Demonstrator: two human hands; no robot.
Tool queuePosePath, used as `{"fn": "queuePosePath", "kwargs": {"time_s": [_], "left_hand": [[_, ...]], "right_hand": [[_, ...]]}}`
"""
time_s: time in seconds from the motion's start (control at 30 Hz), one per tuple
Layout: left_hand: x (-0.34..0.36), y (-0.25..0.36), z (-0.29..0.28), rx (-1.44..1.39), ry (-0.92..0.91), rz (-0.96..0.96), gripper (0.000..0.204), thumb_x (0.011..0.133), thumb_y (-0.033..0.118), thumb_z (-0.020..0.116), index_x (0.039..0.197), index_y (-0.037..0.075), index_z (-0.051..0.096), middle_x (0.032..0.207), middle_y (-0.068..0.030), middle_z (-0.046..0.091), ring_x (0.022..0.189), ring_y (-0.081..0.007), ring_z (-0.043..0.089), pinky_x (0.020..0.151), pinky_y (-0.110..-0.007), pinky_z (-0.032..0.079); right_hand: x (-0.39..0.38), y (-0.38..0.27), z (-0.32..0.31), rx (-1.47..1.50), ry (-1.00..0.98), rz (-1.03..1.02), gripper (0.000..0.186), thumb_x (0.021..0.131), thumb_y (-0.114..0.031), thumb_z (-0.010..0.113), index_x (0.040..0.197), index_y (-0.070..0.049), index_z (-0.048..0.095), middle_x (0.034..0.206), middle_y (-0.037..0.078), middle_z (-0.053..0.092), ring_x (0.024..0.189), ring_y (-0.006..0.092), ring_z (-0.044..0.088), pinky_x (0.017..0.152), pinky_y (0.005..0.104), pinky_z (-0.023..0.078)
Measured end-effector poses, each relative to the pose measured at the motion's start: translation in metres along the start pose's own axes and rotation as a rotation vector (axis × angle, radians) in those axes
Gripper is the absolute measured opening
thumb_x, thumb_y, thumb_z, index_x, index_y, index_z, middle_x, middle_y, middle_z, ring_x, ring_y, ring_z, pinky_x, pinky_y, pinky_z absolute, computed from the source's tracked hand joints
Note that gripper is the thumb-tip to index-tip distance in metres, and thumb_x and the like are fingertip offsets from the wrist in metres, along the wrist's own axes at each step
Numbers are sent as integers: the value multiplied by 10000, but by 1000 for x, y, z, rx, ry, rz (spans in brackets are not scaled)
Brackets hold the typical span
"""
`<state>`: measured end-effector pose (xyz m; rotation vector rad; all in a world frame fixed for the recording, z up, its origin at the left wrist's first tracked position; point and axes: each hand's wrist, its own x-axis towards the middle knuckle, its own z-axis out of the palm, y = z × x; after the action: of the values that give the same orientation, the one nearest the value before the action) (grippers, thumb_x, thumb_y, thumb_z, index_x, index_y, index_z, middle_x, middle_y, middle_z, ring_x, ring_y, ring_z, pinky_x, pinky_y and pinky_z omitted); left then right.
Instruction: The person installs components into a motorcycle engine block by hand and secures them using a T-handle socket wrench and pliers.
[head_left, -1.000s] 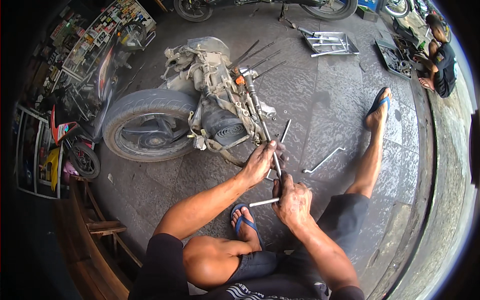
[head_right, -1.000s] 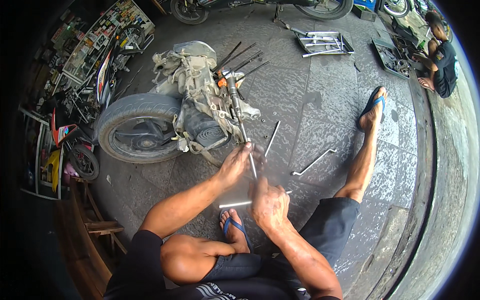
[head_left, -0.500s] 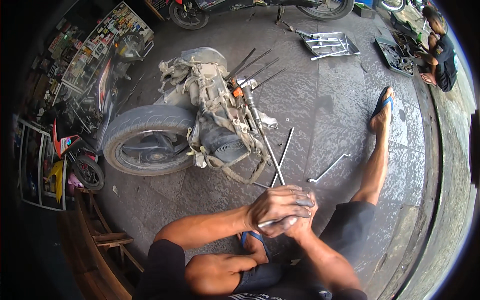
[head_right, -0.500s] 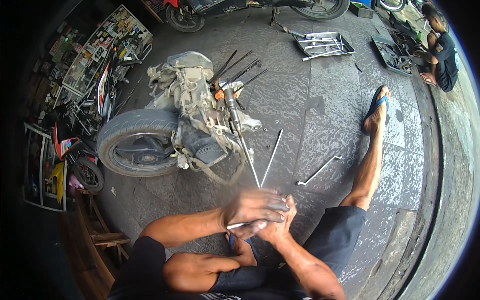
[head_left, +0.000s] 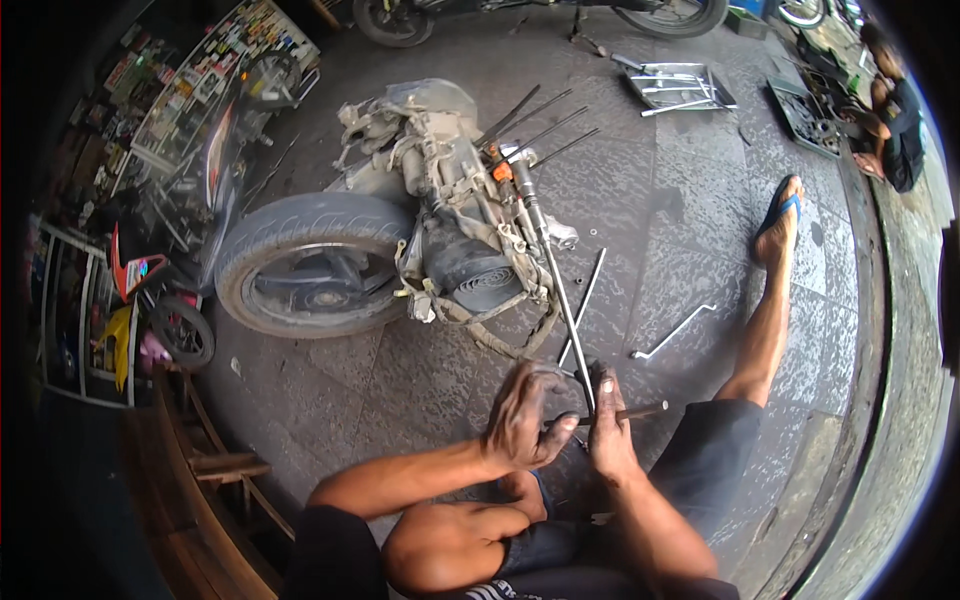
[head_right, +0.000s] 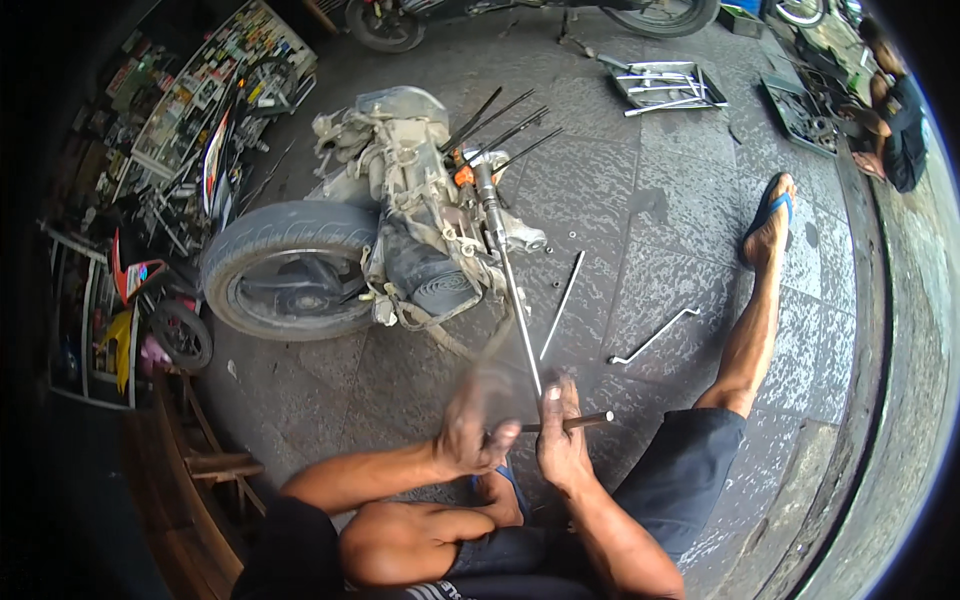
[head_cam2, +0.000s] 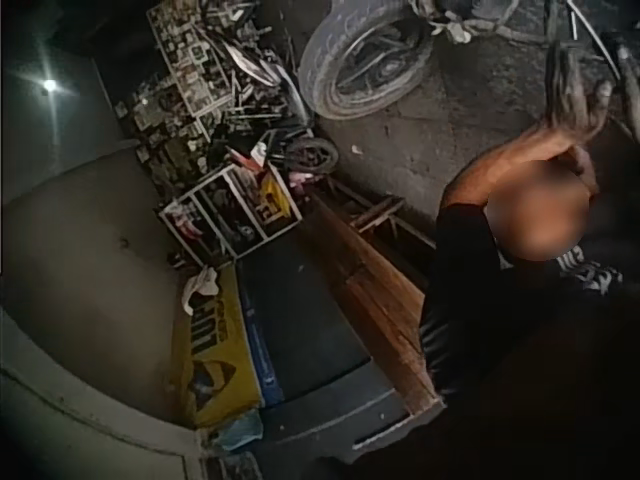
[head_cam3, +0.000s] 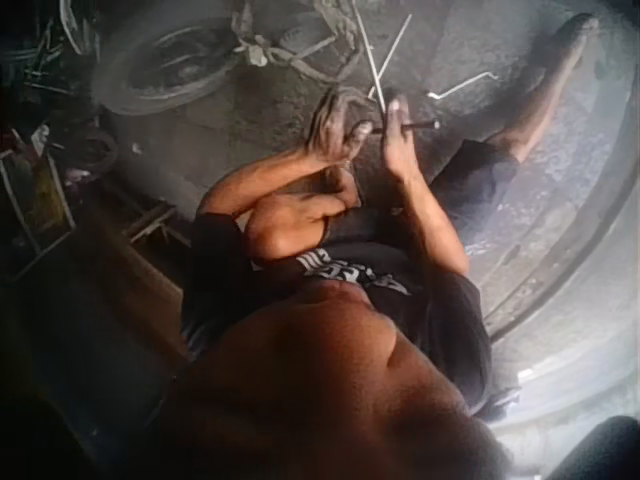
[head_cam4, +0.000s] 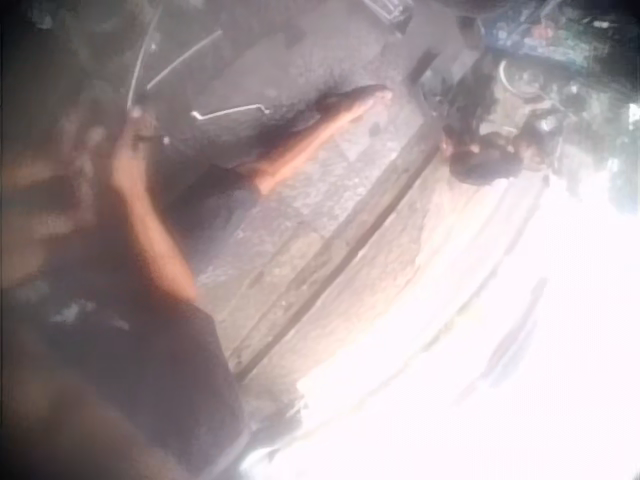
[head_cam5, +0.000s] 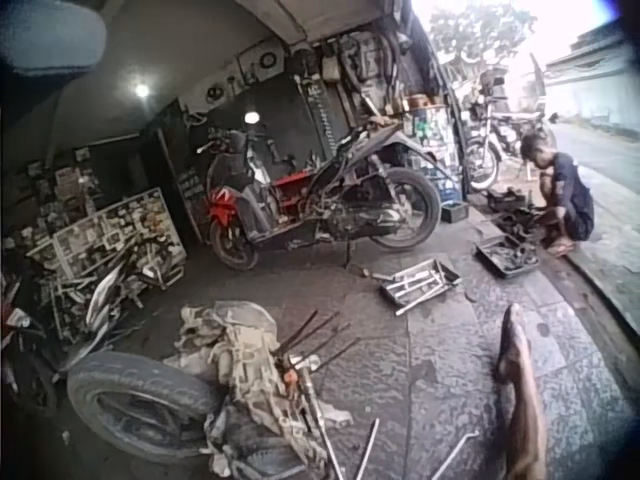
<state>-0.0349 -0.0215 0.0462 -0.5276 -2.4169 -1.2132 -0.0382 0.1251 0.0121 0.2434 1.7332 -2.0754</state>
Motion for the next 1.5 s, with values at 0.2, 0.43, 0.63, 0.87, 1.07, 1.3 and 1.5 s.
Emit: {"fn": "queuePosePath", "kwargs": {"time_s": [0.2, 0.43, 0.63, 0.87, 1.07, 1.3, 1.5], "left_hand": [[-5, -4, 12, -256, -647, -390, 422, 998, 384, 464, 904, -16, 559, 693, -253, 551, 728, -477, 566, 633, -507, 432], [15, 18, 1, -79, -780, -479, 572, 1015, 457, 392, 780, -26, 587, 634, -268, 559, 668, -482, 574, 605, -529, 439], [46, 37, -4, 145, -975, -509, 547, 993, 406, 471, 729, -58, 588, 641, -277, 594, 647, -479, 615, 565, -516, 485], [-8, 17, -8, -62, -269, -235, 250, 868, 208, 688, 924, -5, 569, 681, -195, 624, 613, -383, 649, 540, -450, 507], [-16, -2, -5, -224, 198, 432, 190, 870, 206, 643, 860, 24, 591, 751, -106, 602, 611, -271, 618, 538, -369, 513], [99, 75, 47, -95, -417, 537, 293, 794, 290, 724, 832, 23, 611, 788, -93, 579, 708, -234, 598, 527, -360, 502], [115, 66, 81, -165, -362, 395, 388, 841, 373, 683, 923, -2, 626, 892, -116, 621, 884, -296, 628, 710, -409, 539]], "right_hand": [[-12, -63, -27, 45, 239, -308, 472, 927, -130, 631, 1342, 0, 447, 1128, 93, 557, 960, 148, 547, 846, 288, 484], [12, -85, -14, -481, 585, -859, 120, 931, -32, 577, 998, 54, 626, 815, 114, 682, 657, 124, 587, 635, 261, 504], [38, -49, -54, -330, 522, -391, 210, 943, -137, 596, 1054, 28, 665, 874, 120, 693, 703, 154, 603, 622, 299, 479], [-17, -83, -43, -1741, -150, -933, 359, 761, -162, 638, 1050, 49, 607, 888, 140, 638, 993, 314, 596, 1115, 590, 269], [5, -52, -26, -1225, 59, -1107, 245, 771, -216, 700, 647, -111, 517, 521, 17, 484, 536, 197, 526, 628, 375, 418], [-20, 51, 36, 305, 30, -279, 372, 841, -481, 596, 918, -117, 571, 881, 56, 557, 878, 216, 531, 797, 372, 445], [3, 126, 1, 804, -220, -8, 566, 953, -538, 481, 1315, -104, 485, 1302, 93, 523, 1209, 213, 482, 1022, 382, 393]]}}
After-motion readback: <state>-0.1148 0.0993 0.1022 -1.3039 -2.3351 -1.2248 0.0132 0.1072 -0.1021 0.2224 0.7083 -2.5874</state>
